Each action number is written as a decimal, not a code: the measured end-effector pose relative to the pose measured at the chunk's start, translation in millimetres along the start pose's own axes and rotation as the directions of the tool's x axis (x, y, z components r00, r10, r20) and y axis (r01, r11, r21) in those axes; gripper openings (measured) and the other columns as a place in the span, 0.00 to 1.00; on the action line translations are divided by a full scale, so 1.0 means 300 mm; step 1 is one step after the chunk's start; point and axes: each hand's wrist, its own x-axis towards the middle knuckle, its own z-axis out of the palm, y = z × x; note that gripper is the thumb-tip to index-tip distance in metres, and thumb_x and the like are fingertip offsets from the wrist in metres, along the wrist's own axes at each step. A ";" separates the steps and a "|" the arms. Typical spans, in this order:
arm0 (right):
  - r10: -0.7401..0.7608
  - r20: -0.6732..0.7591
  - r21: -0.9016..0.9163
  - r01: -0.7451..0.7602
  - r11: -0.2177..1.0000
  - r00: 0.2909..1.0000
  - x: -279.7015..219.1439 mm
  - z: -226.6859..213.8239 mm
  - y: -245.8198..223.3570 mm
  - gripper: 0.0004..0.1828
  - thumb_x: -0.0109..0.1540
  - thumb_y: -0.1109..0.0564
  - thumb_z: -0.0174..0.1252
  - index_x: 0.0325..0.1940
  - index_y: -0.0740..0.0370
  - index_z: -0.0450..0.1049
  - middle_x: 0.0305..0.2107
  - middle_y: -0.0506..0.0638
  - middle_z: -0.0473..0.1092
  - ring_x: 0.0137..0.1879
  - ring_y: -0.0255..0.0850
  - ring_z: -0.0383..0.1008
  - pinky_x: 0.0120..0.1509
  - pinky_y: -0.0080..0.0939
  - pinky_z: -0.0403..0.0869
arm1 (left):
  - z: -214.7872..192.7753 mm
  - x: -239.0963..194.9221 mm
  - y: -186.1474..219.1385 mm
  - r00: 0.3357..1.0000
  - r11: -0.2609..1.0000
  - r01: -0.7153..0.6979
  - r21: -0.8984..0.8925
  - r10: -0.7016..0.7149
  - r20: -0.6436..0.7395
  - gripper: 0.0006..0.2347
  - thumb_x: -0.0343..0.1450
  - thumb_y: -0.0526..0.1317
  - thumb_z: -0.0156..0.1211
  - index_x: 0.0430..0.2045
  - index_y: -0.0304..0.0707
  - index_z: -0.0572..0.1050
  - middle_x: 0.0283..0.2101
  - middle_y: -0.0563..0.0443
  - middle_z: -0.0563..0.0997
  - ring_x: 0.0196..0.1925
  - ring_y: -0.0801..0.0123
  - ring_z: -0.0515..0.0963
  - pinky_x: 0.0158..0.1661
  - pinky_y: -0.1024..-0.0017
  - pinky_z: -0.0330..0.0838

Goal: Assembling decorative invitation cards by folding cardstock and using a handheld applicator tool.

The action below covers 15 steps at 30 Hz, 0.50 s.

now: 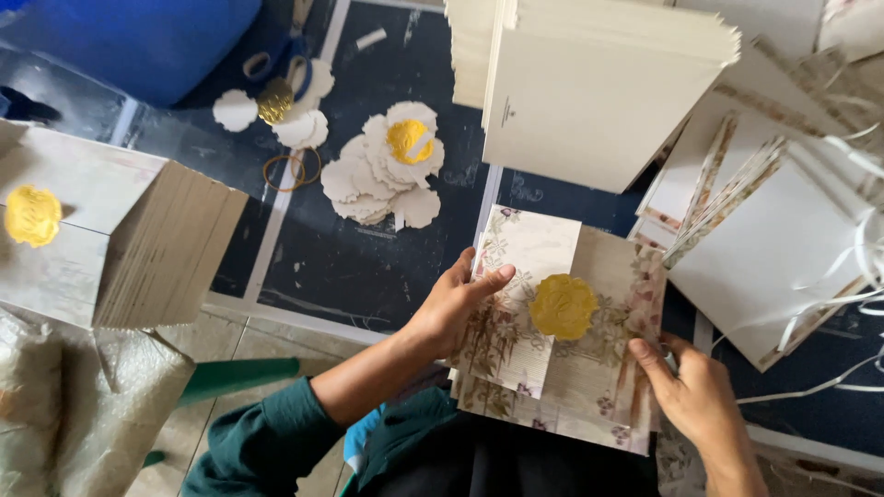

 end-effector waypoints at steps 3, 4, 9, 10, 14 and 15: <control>0.065 0.062 0.208 -0.076 0.975 0.996 -0.057 -0.039 -0.100 0.28 0.55 0.36 0.47 0.49 0.53 0.76 0.33 0.52 0.78 0.41 0.41 0.76 0.40 0.37 0.66 | -0.011 0.005 0.009 0.994 0.993 0.113 0.043 -0.112 -0.004 0.22 0.55 0.41 0.65 0.40 0.31 0.69 0.36 0.40 0.78 0.34 0.57 0.78 0.36 0.65 0.75; 0.053 0.055 0.211 -0.063 0.975 0.997 -0.058 -0.031 -0.094 0.28 0.55 0.36 0.47 0.49 0.53 0.76 0.33 0.52 0.78 0.41 0.41 0.76 0.40 0.37 0.66 | -0.007 -0.029 0.015 0.995 0.994 0.099 0.044 -0.099 -0.005 0.22 0.55 0.41 0.65 0.40 0.31 0.69 0.36 0.40 0.78 0.34 0.57 0.78 0.36 0.65 0.75; -0.021 0.142 0.840 -0.110 0.531 0.990 0.100 0.148 0.141 0.22 0.50 0.51 0.62 0.42 0.68 0.72 0.28 0.51 0.67 0.35 0.41 0.61 0.39 0.37 0.54 | -0.017 -0.094 0.004 0.985 0.967 -0.173 0.188 0.164 0.061 0.24 0.52 0.40 0.67 0.40 0.28 0.71 0.41 0.40 0.80 0.40 0.60 0.80 0.43 0.67 0.75; -0.020 0.145 0.838 -0.112 0.533 0.989 0.064 0.129 0.105 0.22 0.50 0.51 0.62 0.42 0.68 0.72 0.28 0.51 0.67 0.35 0.41 0.61 0.39 0.37 0.54 | -0.013 -0.118 0.007 0.985 0.968 -0.171 0.185 0.163 0.058 0.24 0.52 0.40 0.67 0.40 0.28 0.71 0.41 0.40 0.80 0.40 0.60 0.80 0.43 0.67 0.75; -0.154 -0.075 0.790 0.153 0.594 0.985 -0.008 0.041 0.079 0.17 0.46 0.60 0.61 0.38 0.67 0.69 0.28 0.53 0.68 0.36 0.42 0.67 0.46 0.40 0.64 | 0.007 -0.207 0.056 0.942 0.941 -0.303 0.151 0.272 0.196 0.34 0.50 0.43 0.68 0.49 0.35 0.59 0.46 0.41 0.75 0.46 0.59 0.77 0.44 0.64 0.77; -0.314 -0.225 0.725 0.374 0.579 0.922 -0.007 0.030 0.107 0.15 0.45 0.64 0.64 0.30 0.62 0.65 0.22 0.47 0.65 0.32 0.37 0.66 0.50 0.36 0.63 | 0.011 -0.225 0.071 0.901 0.909 -0.390 0.146 0.345 0.262 0.39 0.49 0.43 0.70 0.54 0.36 0.56 0.47 0.40 0.73 0.46 0.56 0.77 0.41 0.63 0.79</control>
